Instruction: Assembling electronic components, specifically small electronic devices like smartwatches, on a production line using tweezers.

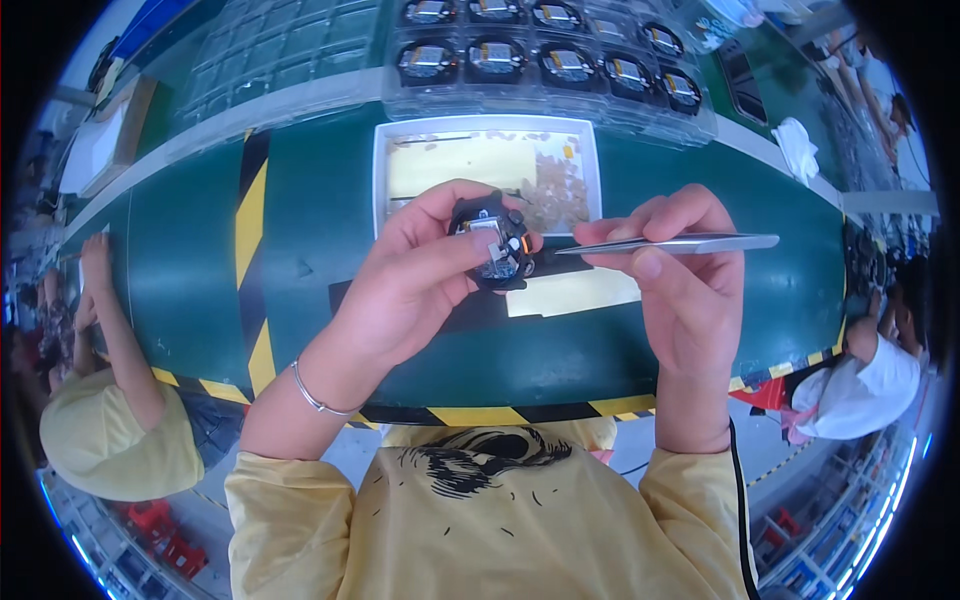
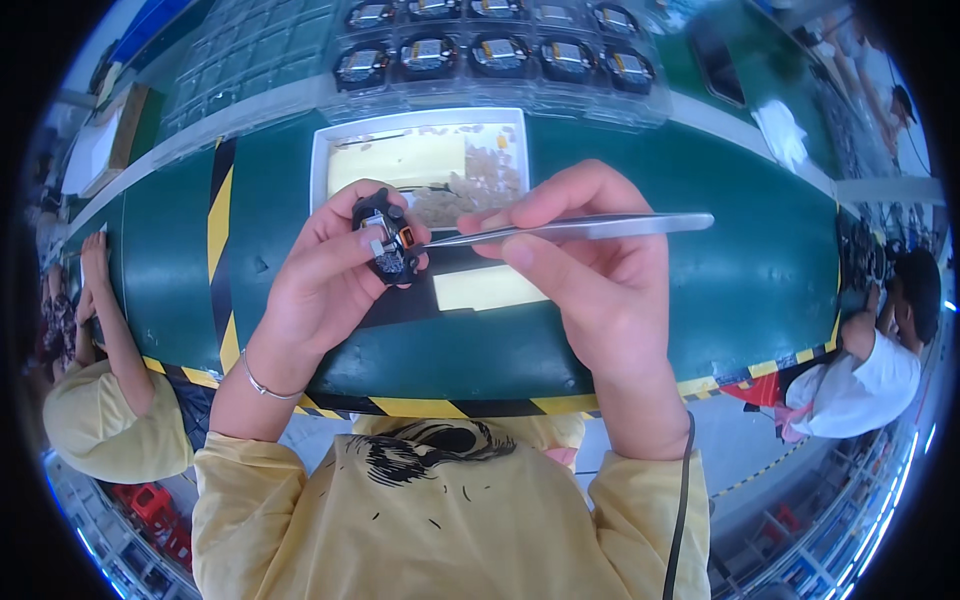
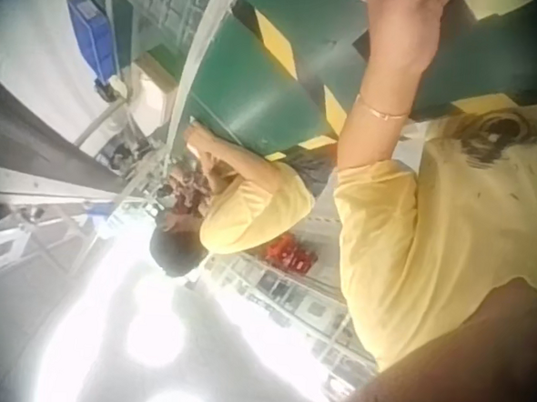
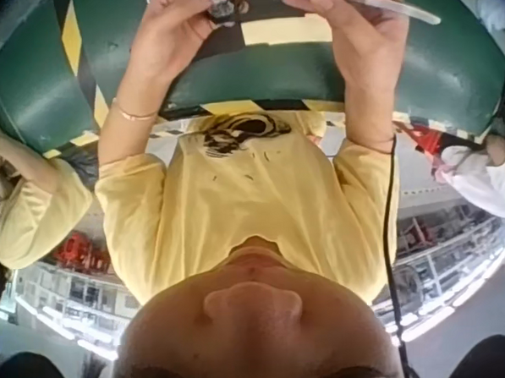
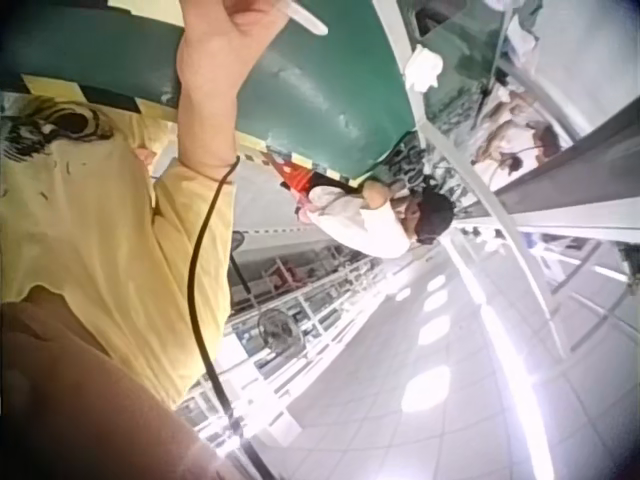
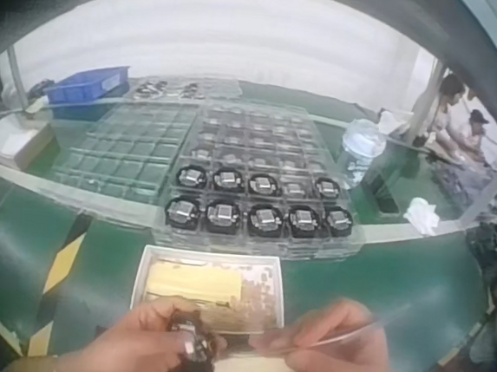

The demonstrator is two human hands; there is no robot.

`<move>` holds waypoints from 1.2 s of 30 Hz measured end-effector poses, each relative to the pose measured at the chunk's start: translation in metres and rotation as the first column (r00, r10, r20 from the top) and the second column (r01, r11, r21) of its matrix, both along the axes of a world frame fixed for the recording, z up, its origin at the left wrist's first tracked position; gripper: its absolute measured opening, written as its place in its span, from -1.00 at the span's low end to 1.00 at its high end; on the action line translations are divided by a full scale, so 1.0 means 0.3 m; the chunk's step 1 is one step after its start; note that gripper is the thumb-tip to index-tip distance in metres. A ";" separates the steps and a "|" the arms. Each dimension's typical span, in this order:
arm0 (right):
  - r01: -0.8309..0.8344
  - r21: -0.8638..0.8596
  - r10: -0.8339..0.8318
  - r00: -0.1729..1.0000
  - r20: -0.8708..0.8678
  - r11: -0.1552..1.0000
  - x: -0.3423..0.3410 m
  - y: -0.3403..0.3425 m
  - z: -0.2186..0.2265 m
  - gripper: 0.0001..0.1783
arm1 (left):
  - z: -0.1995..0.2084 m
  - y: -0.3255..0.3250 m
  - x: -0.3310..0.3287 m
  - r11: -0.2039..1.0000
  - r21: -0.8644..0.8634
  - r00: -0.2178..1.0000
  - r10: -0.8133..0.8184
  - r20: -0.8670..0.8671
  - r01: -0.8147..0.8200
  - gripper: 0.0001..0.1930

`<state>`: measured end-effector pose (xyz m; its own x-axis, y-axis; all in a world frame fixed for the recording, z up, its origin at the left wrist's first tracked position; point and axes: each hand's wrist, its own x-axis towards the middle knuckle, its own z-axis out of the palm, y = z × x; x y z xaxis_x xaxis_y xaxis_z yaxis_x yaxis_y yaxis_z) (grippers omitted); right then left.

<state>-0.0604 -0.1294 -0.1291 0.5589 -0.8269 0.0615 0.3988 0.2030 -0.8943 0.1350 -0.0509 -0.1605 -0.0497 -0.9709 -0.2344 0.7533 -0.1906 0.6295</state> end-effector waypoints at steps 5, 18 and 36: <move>0.050 -0.015 -0.051 0.991 -0.121 0.999 -0.021 0.022 -0.025 -0.86 | 0.039 -0.011 0.058 0.998 -0.035 0.947 -0.044 0.318 0.058 -0.74; 0.007 -0.446 -0.261 0.819 -0.511 0.895 -0.076 0.097 -0.181 -0.85 | 0.021 0.009 0.003 0.891 0.055 0.211 -0.166 0.963 0.450 -0.57; 0.116 -0.236 -0.212 0.874 -0.438 0.965 -0.086 0.097 -0.186 -0.87 | 0.009 0.014 -0.052 0.883 0.120 -0.084 -0.092 0.992 0.453 -0.57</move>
